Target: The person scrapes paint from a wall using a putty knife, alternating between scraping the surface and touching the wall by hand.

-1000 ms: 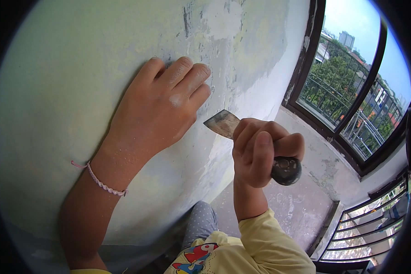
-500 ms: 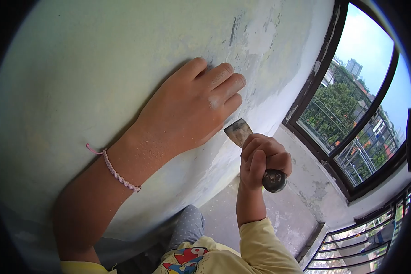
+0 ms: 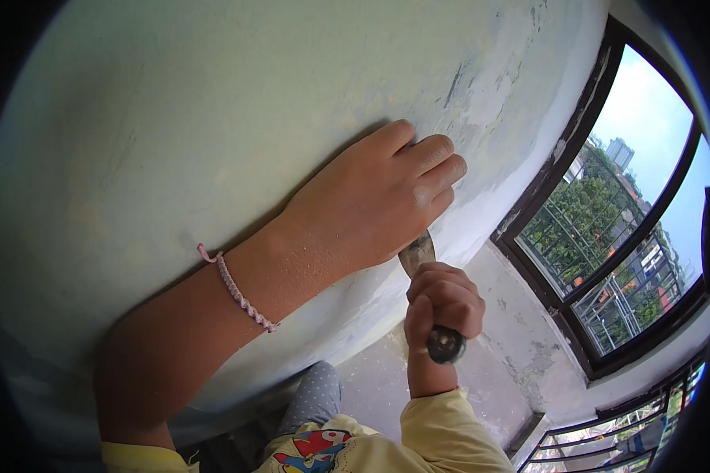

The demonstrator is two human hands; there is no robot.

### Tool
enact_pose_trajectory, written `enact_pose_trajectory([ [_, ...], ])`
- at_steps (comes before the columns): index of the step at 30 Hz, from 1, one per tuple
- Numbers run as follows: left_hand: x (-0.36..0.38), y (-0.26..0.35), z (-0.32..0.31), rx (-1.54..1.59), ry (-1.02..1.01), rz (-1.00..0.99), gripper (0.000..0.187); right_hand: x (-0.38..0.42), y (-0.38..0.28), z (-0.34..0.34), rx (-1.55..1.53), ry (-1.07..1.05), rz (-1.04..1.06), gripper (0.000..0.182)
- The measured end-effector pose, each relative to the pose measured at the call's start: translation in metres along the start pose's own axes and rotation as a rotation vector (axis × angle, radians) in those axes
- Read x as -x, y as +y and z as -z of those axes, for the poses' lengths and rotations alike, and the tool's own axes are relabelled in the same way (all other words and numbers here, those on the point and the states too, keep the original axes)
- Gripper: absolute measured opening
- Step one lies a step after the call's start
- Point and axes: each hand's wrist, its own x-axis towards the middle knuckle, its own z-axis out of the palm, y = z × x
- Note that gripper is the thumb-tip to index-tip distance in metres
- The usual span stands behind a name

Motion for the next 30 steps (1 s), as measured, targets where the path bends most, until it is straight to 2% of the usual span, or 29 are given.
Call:
enact_pose_trajectory([
  [1, -0.001, 0.0, -0.001, 0.012, 0.033, 0.008, 0.009, 0.003, 0.016, -0.015, 0.191, -0.024, 0.014, 0.033],
  [3, -0.002, -0.001, 0.001, -0.014, 0.02, 0.002, 0.007, 0.0, 0.004, -0.006, 0.184, -0.053, 0.028, 0.033],
  [5, -0.001, -0.001, 0.002, -0.017, -0.004, -0.003, 0.005, 0.0, -0.017, 0.013, -0.168, 0.035, -0.01, 0.033],
  [6, -0.001, -0.002, 0.002, -0.034, -0.013, -0.001, 0.005, 0.001, -0.025, 0.021, -0.179, 0.04, 0.061, 0.032],
  [9, 0.002, 0.002, -0.001, -0.028, 0.012, -0.006, 0.004, 0.005, 0.006, -0.005, -0.148, 0.069, 0.029, 0.03],
  [13, 0.007, 0.006, -0.006, -0.039, 0.031, -0.012, 0.004, 0.002, -0.01, 0.011, -0.192, 0.073, 0.024, 0.031],
  [15, 0.006, 0.004, -0.003, -0.004, 0.012, 0.003, 0.004, 0.008, -0.024, 0.014, -0.336, 0.197, 0.146, 0.036],
  [17, 0.008, 0.005, -0.003, 0.056, -0.015, 0.016, 0.005, -0.001, -0.013, 0.0, -0.131, 0.166, 0.062, 0.037],
  [18, 0.008, 0.005, -0.005, 0.026, 0.005, 0.013, 0.005, 0.0, -0.003, -0.002, -0.124, 0.164, 0.052, 0.037],
  [20, 0.008, 0.004, -0.006, -0.013, 0.036, 0.009, 0.005, 0.001, 0.017, -0.001, -0.227, 0.183, -0.041, 0.038],
  [23, 0.007, 0.004, -0.005, -0.036, 0.039, 0.01, 0.005, -0.008, -0.005, 0.011, -0.339, 0.218, -0.037, 0.036],
  [24, 0.006, 0.003, -0.003, -0.025, 0.017, 0.008, 0.006, -0.009, -0.012, 0.015, -0.302, 0.257, 0.051, 0.033],
  [28, 0.008, 0.005, -0.003, -0.006, -0.018, 0.008, 0.007, -0.001, 0.021, -0.009, -0.447, 0.226, -0.016, 0.033],
  [30, 0.006, 0.002, -0.004, -0.021, 0.015, 0.011, 0.006, -0.006, 0.027, -0.004, -0.394, 0.237, -0.022, 0.033],
])
